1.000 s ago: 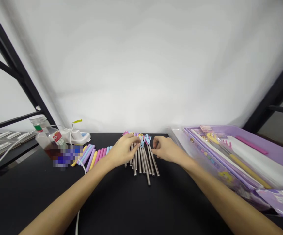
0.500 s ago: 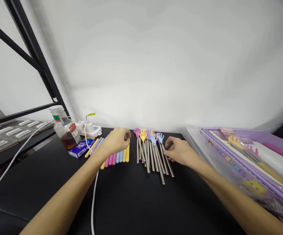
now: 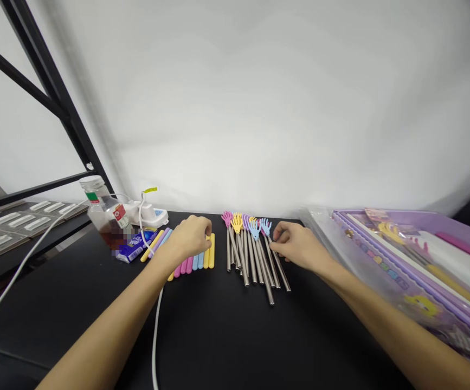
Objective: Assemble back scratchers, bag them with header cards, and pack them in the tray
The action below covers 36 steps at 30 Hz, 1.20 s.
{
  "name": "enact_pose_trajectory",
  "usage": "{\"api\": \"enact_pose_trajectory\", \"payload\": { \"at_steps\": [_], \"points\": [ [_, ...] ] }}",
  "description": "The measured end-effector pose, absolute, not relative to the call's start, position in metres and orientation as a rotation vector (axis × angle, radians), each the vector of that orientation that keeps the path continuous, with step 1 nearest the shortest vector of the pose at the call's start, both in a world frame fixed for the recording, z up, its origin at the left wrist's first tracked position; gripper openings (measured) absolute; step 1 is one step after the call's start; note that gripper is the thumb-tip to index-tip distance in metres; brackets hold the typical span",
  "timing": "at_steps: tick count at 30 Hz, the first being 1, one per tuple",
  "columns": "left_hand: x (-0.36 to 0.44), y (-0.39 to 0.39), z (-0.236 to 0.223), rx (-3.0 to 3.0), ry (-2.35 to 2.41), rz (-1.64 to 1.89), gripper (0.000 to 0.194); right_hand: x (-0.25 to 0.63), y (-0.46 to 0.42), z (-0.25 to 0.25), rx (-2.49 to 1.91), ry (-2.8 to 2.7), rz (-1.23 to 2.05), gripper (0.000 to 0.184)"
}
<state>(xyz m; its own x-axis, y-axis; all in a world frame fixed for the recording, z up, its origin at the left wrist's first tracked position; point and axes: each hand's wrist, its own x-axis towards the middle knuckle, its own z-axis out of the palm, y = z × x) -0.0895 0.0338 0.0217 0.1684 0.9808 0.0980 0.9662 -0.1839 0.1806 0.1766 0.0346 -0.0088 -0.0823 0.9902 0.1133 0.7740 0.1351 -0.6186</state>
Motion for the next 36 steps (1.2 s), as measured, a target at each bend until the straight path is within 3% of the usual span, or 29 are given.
{"api": "enact_pose_trajectory", "payload": {
  "at_steps": [16,20,24,36],
  "points": [
    [-0.078,0.035,0.011,2.344,1.934,0.306,0.019,0.136,0.041,0.018,-1.643,-2.063,0.578,0.01],
    [-0.074,0.034,0.013,2.357,1.873,0.342,0.007,0.116,0.047,0.022,-1.689,-2.195,0.586,0.016],
    [-0.069,0.031,0.012,2.353,1.804,0.344,0.011,0.101,0.049,0.023,-1.719,-2.255,0.519,0.023],
    [-0.061,0.029,0.01,2.288,1.859,0.399,0.027,0.083,0.042,0.038,-1.802,-2.36,0.447,0.019]
  ]
}}
